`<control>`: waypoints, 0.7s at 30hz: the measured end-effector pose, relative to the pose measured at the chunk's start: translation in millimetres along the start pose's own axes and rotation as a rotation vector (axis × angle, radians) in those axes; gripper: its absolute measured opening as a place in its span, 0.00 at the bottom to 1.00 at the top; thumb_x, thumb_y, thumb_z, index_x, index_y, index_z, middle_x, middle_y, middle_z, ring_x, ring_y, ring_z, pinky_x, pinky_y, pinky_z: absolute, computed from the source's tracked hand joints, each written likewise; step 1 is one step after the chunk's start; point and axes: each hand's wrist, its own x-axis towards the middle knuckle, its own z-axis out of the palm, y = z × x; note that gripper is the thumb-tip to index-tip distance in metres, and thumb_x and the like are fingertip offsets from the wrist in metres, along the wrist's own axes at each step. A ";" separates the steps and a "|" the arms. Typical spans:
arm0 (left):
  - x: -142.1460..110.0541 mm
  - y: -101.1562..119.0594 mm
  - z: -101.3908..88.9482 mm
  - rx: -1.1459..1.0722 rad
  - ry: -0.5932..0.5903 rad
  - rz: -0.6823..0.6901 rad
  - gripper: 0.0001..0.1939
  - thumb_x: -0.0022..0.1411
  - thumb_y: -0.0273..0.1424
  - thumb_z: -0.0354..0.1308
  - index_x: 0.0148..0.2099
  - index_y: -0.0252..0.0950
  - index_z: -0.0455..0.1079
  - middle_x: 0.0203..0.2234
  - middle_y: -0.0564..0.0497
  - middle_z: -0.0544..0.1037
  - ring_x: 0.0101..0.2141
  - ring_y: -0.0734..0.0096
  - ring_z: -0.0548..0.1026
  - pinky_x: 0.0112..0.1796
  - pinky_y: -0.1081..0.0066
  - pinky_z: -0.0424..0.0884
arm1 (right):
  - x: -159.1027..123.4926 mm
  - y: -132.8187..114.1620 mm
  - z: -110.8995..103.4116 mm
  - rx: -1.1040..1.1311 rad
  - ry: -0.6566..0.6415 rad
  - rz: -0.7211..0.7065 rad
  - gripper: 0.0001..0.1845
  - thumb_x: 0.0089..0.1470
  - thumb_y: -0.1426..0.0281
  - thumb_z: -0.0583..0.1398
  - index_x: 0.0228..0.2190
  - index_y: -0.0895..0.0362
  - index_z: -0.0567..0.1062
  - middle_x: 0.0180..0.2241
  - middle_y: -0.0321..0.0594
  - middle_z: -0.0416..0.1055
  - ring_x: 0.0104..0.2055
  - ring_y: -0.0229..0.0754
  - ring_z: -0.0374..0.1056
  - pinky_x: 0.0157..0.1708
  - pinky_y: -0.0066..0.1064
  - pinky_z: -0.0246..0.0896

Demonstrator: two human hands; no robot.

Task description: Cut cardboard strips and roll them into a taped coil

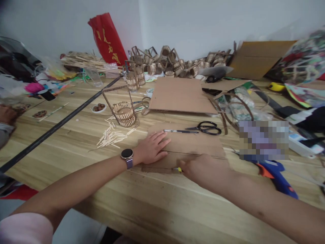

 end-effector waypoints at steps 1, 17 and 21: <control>-0.4 -0.2 0.3 0.001 0.005 0.003 0.30 0.70 0.46 0.45 0.65 0.33 0.58 0.65 0.35 0.59 0.65 0.51 0.56 0.62 0.54 0.52 | -8.9 3.6 -3.2 0.033 -0.002 -0.030 0.09 0.59 0.68 0.56 0.38 0.53 0.76 0.26 0.37 0.75 0.24 0.42 0.72 0.22 0.29 0.54; 5.7 15.5 -27.7 -0.036 0.102 0.040 0.17 0.71 0.34 0.48 0.55 0.33 0.69 0.55 0.40 0.71 0.54 0.54 0.68 0.54 0.55 0.65 | -54.4 -40.4 0.5 0.413 0.151 0.034 0.16 0.57 0.62 0.63 0.45 0.55 0.75 0.43 0.46 0.75 0.45 0.48 0.71 0.42 0.36 0.66; -18.1 29.2 -26.9 -0.056 0.001 0.207 0.27 0.66 0.48 0.52 0.57 0.34 0.69 0.55 0.39 0.72 0.57 0.50 0.67 0.54 0.55 0.66 | -68.6 14.3 13.1 0.232 0.160 0.146 0.25 0.55 0.61 0.64 0.52 0.59 0.72 0.53 0.56 0.71 0.53 0.57 0.68 0.49 0.46 0.65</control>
